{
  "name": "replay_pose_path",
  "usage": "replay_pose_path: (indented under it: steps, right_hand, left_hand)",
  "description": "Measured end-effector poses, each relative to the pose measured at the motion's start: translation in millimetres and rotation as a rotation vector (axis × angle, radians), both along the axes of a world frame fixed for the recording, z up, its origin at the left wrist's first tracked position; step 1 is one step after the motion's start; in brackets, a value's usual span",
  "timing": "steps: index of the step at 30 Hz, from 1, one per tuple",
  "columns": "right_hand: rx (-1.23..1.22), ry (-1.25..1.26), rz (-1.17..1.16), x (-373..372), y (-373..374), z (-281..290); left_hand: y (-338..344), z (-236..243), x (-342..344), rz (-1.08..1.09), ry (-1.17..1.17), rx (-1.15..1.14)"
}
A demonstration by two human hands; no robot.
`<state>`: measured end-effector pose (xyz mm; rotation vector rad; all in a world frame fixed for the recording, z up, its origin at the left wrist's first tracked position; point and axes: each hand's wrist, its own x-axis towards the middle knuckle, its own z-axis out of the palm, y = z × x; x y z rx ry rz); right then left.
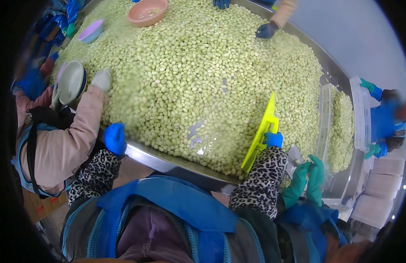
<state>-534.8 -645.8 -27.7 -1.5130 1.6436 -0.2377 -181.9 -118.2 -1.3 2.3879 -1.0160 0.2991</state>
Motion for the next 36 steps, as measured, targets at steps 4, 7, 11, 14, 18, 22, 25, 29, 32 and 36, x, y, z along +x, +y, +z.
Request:
replay_pose_path:
  steps: [4,7,11,14,18,22,25,29,32,36]
  right_hand:
    - [-0.024,-0.058,0.007,13.1,14.6,-34.8]
    - [0.066,-0.198,-0.012,18.4,31.8,-34.8]
    - [0.164,-0.336,-0.044,27.6,66.1,-41.2]
    - [0.198,-0.377,-0.039,28.3,79.2,-41.9]
    - [0.246,-0.454,-0.149,28.4,93.1,-33.1]
    - [0.242,-0.423,-0.189,30.7,97.3,-28.2]
    - [0.264,-0.427,-0.210,32.2,98.4,-24.2]
    - [0.253,-0.392,-0.229,35.5,101.0,-25.8]
    - [0.236,-0.401,-0.231,29.4,101.4,-35.7]
    - [0.245,-0.405,-0.237,34.6,99.9,-30.1]
  left_hand:
    - [-2.8,-1.1,-0.1,0.004,0.015,-0.051]
    - [-6.3,1.9,-1.3,0.005,0.021,-0.019]
    - [-40.3,18.5,-3.8,-0.021,0.220,-0.017]
    - [-148.3,45.1,-1.6,-0.320,0.128,-0.128]
    - [-280.8,18.6,16.3,-0.494,0.331,0.123]
    - [-371.1,-22.2,22.0,-0.594,0.226,0.464]
    - [-408.9,-35.6,13.8,-0.575,0.136,0.697]
    - [-427.7,-55.6,7.6,-0.522,0.024,0.874]
    - [-428.1,-62.4,6.0,-0.559,-0.041,0.850]
    - [-413.1,-48.7,11.0,-0.578,0.132,0.611]
